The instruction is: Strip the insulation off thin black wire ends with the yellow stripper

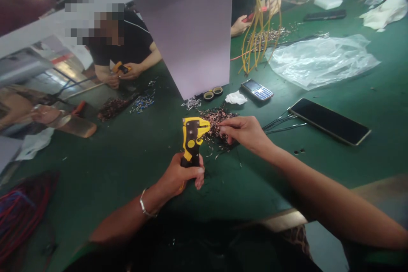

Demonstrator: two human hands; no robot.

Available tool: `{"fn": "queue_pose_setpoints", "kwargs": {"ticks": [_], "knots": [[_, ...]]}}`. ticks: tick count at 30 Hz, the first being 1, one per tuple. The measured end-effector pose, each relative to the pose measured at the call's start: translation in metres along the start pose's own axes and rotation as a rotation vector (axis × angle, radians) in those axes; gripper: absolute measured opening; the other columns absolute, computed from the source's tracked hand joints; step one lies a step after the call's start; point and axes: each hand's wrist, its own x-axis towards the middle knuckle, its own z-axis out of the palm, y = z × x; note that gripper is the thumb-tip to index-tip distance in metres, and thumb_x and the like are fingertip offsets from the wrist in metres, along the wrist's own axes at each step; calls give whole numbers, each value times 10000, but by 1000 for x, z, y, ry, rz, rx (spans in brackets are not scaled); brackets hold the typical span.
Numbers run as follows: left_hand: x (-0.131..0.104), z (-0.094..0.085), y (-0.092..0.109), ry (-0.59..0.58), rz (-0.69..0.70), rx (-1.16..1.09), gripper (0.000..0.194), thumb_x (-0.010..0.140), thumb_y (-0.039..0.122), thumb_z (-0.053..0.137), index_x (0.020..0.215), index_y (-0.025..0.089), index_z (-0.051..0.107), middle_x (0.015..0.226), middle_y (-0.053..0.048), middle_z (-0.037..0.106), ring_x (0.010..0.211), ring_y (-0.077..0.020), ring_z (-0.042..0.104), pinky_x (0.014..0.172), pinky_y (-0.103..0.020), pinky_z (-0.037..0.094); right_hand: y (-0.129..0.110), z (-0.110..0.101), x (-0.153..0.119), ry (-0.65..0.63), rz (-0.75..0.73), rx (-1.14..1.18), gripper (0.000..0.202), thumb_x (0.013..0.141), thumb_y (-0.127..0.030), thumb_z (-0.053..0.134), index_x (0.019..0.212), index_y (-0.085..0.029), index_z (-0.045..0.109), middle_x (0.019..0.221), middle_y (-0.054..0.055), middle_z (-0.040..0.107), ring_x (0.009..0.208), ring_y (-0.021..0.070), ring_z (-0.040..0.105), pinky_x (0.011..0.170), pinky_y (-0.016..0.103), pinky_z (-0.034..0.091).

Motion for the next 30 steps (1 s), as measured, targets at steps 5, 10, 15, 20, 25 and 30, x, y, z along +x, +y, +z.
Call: {"fn": "queue_pose_setpoints", "kwargs": {"ticks": [5,10,15,20,25,30], "knots": [[-1,0,1,0,-20,-33,254,687,236,812,704,151,573,454,54,526,351,-88,467,372,-237,450,1,-3,3,-10,-11,36,145,731,-236,701,812,-167,799,638,30,703,460,90,569,472,268,487],[1,-4,3,34,-52,-66,269,668,214,806,648,162,543,415,79,480,297,-54,384,313,-192,373,1,-3,4,-31,-1,57,135,738,-222,694,804,-165,797,694,49,729,446,80,560,466,267,506],[3,-7,4,43,-8,-16,229,661,209,802,709,154,584,429,60,521,336,-84,466,358,-216,430,-3,-3,3,-25,0,14,142,746,-213,691,815,-158,802,694,52,738,445,79,560,469,259,511],[3,-11,10,57,13,-25,209,663,205,782,730,155,591,434,56,525,346,-87,473,368,-221,431,-2,-5,2,20,-4,-20,156,753,-226,665,806,-168,799,671,39,731,425,67,512,432,252,468],[6,-17,15,76,92,-15,191,672,198,763,747,157,591,449,51,530,368,-95,486,385,-231,431,-2,-8,4,39,18,-37,178,735,-224,674,829,-151,807,659,46,728,418,74,495,432,267,464],[10,-23,16,130,182,22,194,696,200,769,764,148,595,485,43,538,402,-95,485,411,-249,441,-3,-6,2,-8,19,-52,185,736,-259,685,810,-141,806,619,39,701,417,77,471,428,273,428]]}}
